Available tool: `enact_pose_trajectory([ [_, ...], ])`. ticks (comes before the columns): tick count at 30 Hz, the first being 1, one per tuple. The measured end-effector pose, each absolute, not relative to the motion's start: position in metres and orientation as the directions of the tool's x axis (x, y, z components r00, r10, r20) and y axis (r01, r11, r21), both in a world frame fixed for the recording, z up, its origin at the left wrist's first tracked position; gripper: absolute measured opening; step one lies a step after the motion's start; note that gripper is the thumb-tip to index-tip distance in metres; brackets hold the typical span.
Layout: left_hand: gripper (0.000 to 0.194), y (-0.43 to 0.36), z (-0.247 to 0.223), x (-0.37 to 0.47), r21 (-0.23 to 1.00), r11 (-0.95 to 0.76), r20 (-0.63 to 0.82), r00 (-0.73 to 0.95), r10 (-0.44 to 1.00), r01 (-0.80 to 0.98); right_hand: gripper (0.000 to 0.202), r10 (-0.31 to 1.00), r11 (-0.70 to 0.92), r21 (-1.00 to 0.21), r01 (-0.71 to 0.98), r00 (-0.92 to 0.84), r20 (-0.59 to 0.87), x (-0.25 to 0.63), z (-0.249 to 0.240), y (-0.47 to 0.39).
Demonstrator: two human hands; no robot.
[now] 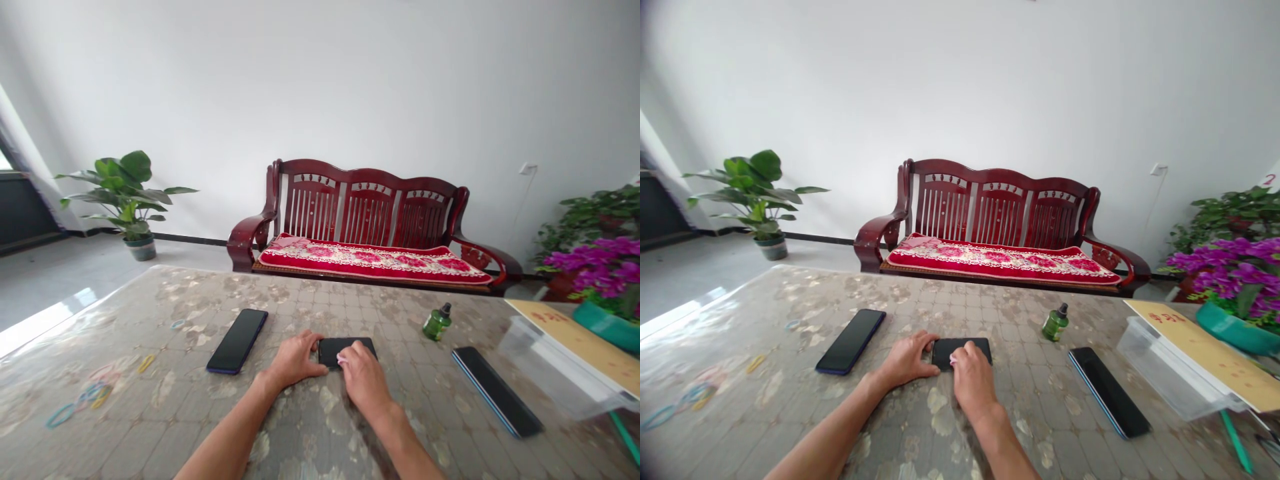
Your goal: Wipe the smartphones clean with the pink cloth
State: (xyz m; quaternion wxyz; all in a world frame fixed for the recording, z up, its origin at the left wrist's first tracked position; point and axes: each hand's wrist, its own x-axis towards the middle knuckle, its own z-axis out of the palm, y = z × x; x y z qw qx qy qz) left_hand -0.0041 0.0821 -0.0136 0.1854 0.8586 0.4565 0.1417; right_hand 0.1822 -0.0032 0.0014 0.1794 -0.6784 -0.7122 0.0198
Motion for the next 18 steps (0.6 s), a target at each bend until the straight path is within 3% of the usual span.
enact_pose_trajectory([
  [6,0.055,0.077,-0.004,-0.003,0.437,-0.51,0.051,0.545,0.837,0.741,0.021,0.967,-0.124,-0.22,0.967,0.168,0.191,0.241,0.01,0.026],
  [11,0.053,0.078,-0.004,-0.003,0.429,-0.512,0.059,0.543,0.838,0.744,0.02,0.978,-0.106,-0.219,0.97,0.141,0.152,0.249,0.016,0.038],
  [18,0.052,0.08,-0.007,-0.003,0.427,-0.516,0.065,0.544,0.837,0.743,0.022,0.971,-0.04,-0.256,0.966,0.098,0.218,0.254,0.0,-0.008],
])
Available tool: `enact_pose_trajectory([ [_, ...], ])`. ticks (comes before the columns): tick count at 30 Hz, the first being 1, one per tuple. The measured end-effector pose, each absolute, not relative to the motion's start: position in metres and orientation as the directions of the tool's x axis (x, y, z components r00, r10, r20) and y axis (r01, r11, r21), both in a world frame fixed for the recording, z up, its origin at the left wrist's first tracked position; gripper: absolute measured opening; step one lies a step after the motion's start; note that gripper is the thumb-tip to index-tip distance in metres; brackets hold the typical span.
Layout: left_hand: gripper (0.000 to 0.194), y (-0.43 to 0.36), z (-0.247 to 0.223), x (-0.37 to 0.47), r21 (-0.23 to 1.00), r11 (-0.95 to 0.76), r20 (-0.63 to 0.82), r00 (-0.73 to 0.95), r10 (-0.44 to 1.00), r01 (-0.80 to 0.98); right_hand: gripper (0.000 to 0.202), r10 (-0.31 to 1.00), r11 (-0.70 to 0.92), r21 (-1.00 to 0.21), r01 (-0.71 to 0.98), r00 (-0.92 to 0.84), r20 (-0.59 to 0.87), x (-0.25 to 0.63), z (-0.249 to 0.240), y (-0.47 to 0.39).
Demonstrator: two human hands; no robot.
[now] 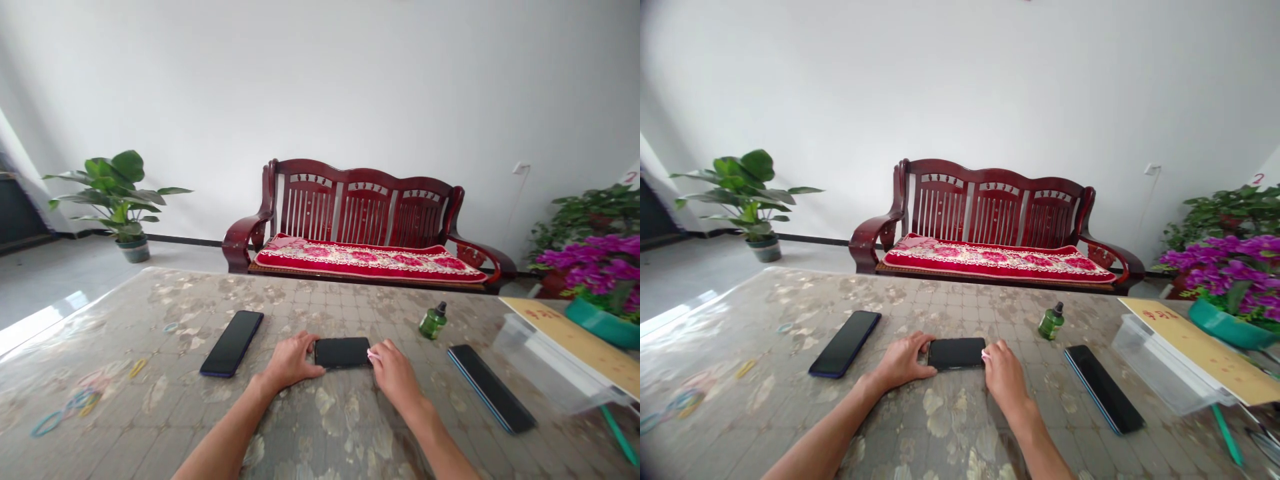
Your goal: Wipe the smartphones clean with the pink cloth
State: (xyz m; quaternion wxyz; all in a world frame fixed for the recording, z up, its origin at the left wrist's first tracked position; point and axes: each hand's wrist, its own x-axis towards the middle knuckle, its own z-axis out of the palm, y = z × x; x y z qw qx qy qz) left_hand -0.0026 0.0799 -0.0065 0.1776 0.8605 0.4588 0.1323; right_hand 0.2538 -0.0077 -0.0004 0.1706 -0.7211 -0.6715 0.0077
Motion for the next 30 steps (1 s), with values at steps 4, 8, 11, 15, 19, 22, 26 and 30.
enact_pose_trajectory([
  [4,0.053,0.079,-0.005,-0.003,0.43,-0.514,0.057,0.545,0.836,0.742,0.019,0.972,-0.048,-0.287,0.957,0.111,0.207,0.256,-0.001,-0.013],
  [8,0.056,0.08,-0.005,-0.003,0.42,-0.524,0.056,0.555,0.83,0.741,0.018,0.973,-0.111,-0.293,0.95,0.164,0.164,0.254,0.008,0.002],
  [11,0.057,0.08,-0.006,-0.003,0.407,-0.521,0.047,0.552,0.833,0.751,0.019,0.973,-0.13,-0.255,0.958,0.172,0.151,0.247,0.012,0.006],
  [15,0.057,0.08,-0.005,-0.003,0.399,-0.509,0.028,0.544,0.838,0.763,0.023,0.98,-0.046,-0.236,0.971,0.089,0.175,0.222,0.01,-0.001],
  [19,0.057,0.08,-0.004,-0.002,0.408,-0.505,0.02,0.545,0.838,0.761,0.024,0.98,0.063,-0.254,0.965,-0.012,0.198,0.181,0.007,-0.005],
  [22,0.056,0.08,-0.004,-0.003,0.404,-0.531,0.04,0.566,0.823,0.744,0.023,0.973,0.143,-0.263,0.954,-0.088,0.212,0.163,0.007,-0.004],
  [26,0.058,0.081,-0.003,-0.004,0.362,-0.569,0.035,0.599,0.8,0.739,0.021,0.972,0.111,-0.302,0.947,-0.041,0.231,0.183,0.008,-0.004],
  [30,0.053,0.08,0.004,-0.003,0.282,-0.615,-0.01,0.643,0.766,0.737,0.016,0.959,0.018,-0.402,0.915,0.098,0.267,0.228,0.005,0.0],
])
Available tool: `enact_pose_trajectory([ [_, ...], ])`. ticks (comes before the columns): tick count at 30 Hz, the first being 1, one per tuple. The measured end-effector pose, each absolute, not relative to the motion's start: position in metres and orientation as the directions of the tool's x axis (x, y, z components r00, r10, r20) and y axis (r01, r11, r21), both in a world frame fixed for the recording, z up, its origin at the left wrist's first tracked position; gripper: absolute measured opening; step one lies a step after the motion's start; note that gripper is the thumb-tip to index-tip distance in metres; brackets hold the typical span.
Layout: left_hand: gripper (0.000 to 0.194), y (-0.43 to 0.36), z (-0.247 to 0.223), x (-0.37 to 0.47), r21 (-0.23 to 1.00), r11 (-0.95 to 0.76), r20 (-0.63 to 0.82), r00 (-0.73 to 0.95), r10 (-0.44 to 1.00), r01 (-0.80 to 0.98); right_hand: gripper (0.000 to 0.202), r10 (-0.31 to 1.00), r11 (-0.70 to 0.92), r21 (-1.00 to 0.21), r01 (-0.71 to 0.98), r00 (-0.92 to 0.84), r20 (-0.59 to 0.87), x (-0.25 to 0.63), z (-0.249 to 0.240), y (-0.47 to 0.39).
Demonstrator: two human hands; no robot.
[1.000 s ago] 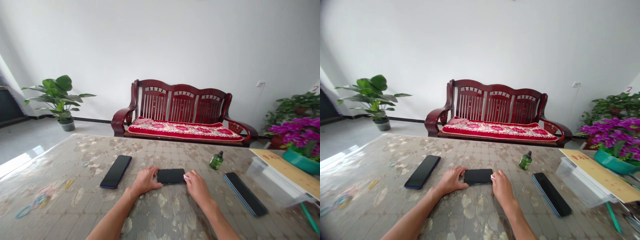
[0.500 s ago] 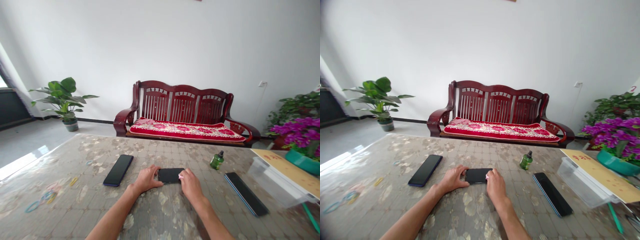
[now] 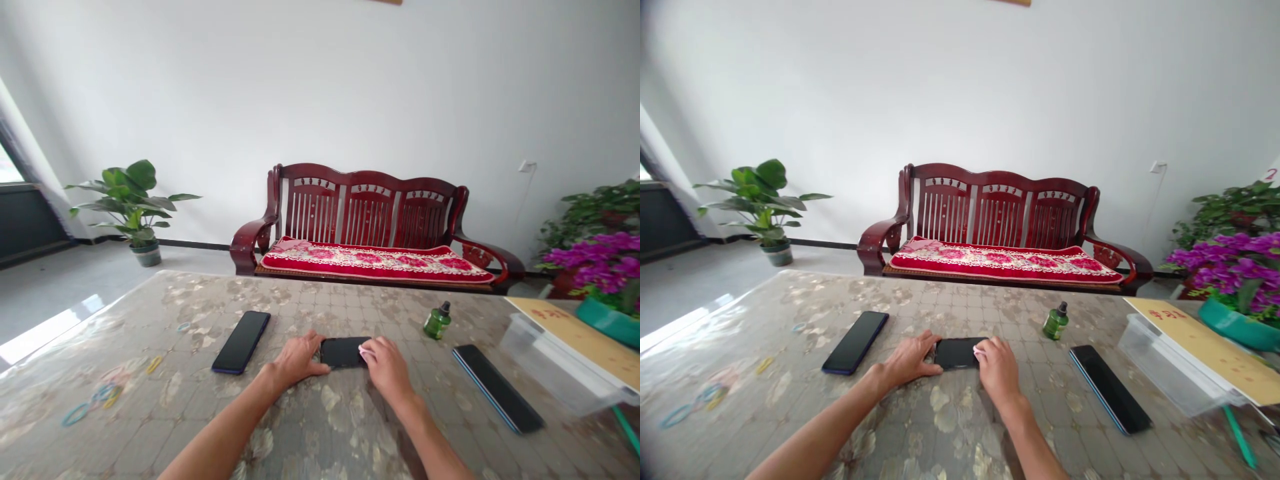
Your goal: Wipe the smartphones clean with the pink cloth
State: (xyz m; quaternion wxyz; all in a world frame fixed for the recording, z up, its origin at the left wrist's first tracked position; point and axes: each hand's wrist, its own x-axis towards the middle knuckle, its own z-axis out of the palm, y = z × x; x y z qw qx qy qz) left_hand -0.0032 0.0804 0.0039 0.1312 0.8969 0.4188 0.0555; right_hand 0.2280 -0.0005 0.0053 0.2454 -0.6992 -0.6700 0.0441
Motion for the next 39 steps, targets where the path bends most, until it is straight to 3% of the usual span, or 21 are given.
enact_pose_trajectory([
  [5,0.046,0.076,0.013,0.004,0.179,-0.647,-0.035,0.662,0.749,0.741,0.021,0.928,0.014,-0.701,0.713,0.251,0.275,0.251,-0.002,0.013],
  [8,0.041,0.075,0.016,0.008,0.157,-0.662,-0.023,0.673,0.739,0.732,0.03,0.916,0.005,-0.813,0.582,0.323,0.237,0.251,0.002,0.021],
  [15,0.045,0.077,0.021,0.009,0.193,-0.673,0.046,0.679,0.733,0.714,0.039,0.936,-0.079,-0.833,0.548,0.329,0.128,0.259,0.022,0.027],
  [19,0.034,0.081,0.013,0.012,0.221,-0.667,0.151,0.651,0.744,0.712,0.039,0.935,-0.083,-0.85,0.52,0.336,0.114,0.26,0.02,0.029],
  [24,0.025,0.087,0.001,0.016,0.224,-0.689,0.179,0.665,0.725,0.69,0.038,0.925,-0.048,-0.866,0.498,0.35,0.15,0.257,0.012,0.03],
  [28,0.023,0.091,-0.005,0.019,0.147,-0.701,0.221,0.667,0.711,0.698,0.03,0.859,0.038,-0.799,0.6,0.39,0.333,0.253,0.02,0.023],
  [32,0.021,0.09,-0.01,0.022,0.111,-0.73,0.26,0.689,0.676,0.674,0.018,0.801,-0.002,-0.558,0.83,0.335,0.496,0.24,0.034,0.014],
  [35,0.021,0.087,-0.01,0.024,0.121,-0.723,0.258,0.682,0.685,0.68,0.017,0.819,0.009,-0.412,0.911,0.229,0.525,0.218,0.036,0.011],
  [39,0.02,0.084,-0.005,0.025,0.151,-0.704,0.243,0.664,0.707,0.694,0.017,0.844,0.086,-0.349,0.933,0.118,0.523,0.181,0.033,0.012],
])
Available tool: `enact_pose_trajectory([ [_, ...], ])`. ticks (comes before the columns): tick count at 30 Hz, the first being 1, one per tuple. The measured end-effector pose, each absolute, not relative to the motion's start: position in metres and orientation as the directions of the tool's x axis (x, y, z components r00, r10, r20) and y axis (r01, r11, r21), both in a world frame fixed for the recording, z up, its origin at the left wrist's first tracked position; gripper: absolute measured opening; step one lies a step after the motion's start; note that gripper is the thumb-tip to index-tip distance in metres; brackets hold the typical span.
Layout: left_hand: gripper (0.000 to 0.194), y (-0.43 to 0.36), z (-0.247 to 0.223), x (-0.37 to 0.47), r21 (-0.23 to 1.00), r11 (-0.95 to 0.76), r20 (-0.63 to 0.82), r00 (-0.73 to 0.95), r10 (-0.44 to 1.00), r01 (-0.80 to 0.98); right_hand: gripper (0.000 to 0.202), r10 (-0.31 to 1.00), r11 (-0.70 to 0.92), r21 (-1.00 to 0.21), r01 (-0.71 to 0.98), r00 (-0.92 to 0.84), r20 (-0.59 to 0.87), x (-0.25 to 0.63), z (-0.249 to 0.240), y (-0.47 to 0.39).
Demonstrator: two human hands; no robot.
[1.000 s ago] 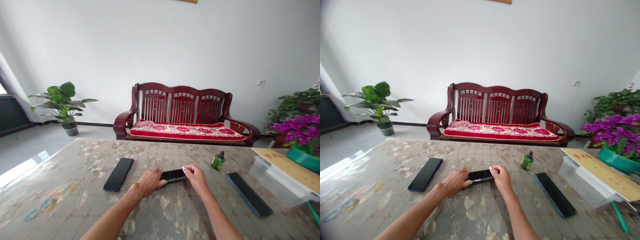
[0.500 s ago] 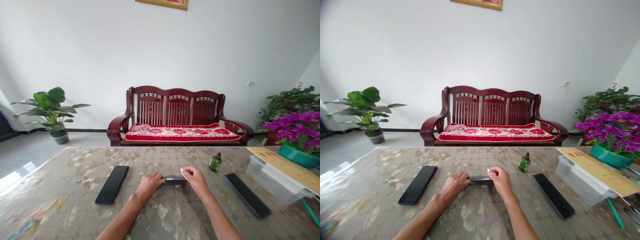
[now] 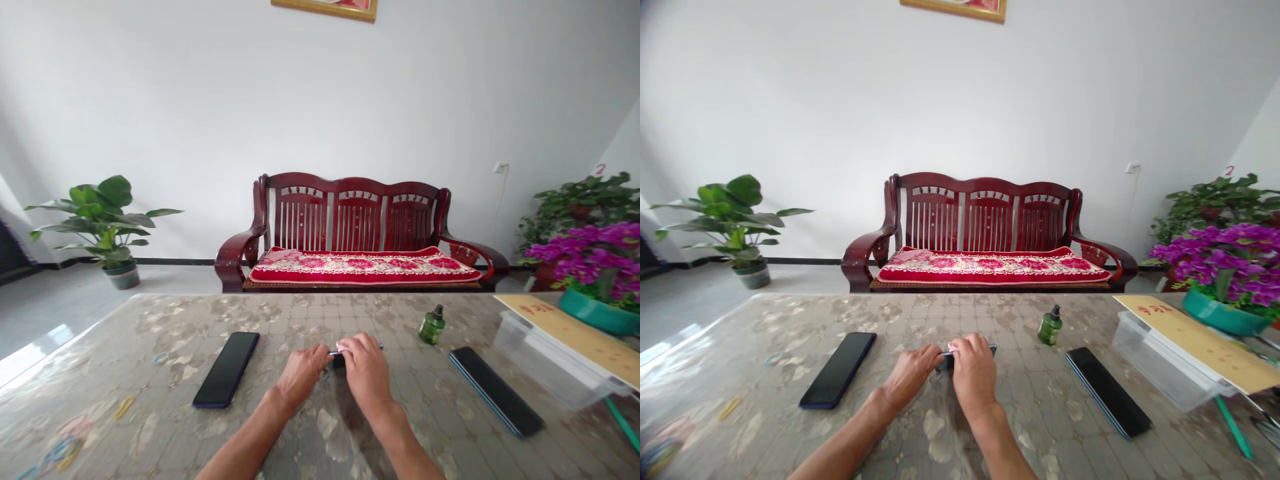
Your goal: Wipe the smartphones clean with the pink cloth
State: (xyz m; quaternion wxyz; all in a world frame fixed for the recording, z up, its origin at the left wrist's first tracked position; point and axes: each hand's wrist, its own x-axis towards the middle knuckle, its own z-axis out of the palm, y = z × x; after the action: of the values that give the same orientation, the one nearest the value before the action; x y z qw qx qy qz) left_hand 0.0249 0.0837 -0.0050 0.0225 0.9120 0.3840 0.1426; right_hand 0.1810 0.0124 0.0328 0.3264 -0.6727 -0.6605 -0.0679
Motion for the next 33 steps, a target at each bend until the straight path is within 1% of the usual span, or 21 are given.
enact_pose_trajectory([
  [3,0.02,0.083,-0.001,0.024,0.165,-0.691,0.224,0.656,0.721,0.703,0.016,0.849,0.118,-0.323,0.939,0.074,0.523,0.173,0.031,0.015],
  [5,0.021,0.083,0.002,0.025,0.181,-0.677,0.196,0.649,0.735,0.713,0.018,0.845,0.11,-0.316,0.942,0.078,0.53,0.185,0.03,0.015],
  [9,0.023,0.084,0.006,0.026,0.191,-0.656,0.144,0.64,0.754,0.73,0.021,0.805,-0.012,-0.323,0.946,0.2,0.559,0.23,0.027,0.015],
  [12,0.024,0.085,0.008,0.027,0.192,-0.651,0.135,0.637,0.759,0.734,0.021,0.792,-0.06,-0.314,0.948,0.237,0.563,0.246,0.026,0.016],
  [14,0.025,0.086,0.008,0.027,0.191,-0.649,0.133,0.636,0.76,0.736,0.022,0.804,-0.043,-0.3,0.953,0.211,0.556,0.238,0.026,0.017],
  [17,0.023,0.086,0.008,0.027,0.186,-0.654,0.127,0.642,0.756,0.733,0.022,0.831,0.033,-0.283,0.959,0.131,0.541,0.215,0.028,0.017],
  [19,0.021,0.086,0.008,0.027,0.174,-0.659,0.12,0.649,0.751,0.731,0.022,0.838,0.064,-0.292,0.954,0.107,0.535,0.209,0.029,0.017],
  [21,0.02,0.085,0.009,0.027,0.162,-0.663,0.116,0.653,0.748,0.731,0.021,0.835,0.048,-0.322,0.945,0.139,0.533,0.215,0.029,0.018],
  [23,0.021,0.086,0.011,0.027,0.149,-0.663,0.11,0.654,0.749,0.734,0.021,0.82,0.003,-0.377,0.926,0.213,0.531,0.232,0.027,0.019],
  [25,0.021,0.087,0.014,0.026,0.127,-0.661,0.105,0.652,0.75,0.74,0.021,0.805,-0.039,-0.467,0.883,0.305,0.509,0.25,0.023,0.021],
  [28,0.022,0.088,0.019,0.026,0.084,-0.683,0.126,0.672,0.729,0.725,0.024,0.799,-0.093,-0.598,0.796,0.418,0.433,0.268,0.017,0.023],
  [33,0.017,0.085,0.035,0.037,-0.012,-0.778,0.167,0.769,0.618,0.628,0.032,0.796,-0.051,-0.706,0.707,0.456,0.398,0.271,0.013,0.025],
])
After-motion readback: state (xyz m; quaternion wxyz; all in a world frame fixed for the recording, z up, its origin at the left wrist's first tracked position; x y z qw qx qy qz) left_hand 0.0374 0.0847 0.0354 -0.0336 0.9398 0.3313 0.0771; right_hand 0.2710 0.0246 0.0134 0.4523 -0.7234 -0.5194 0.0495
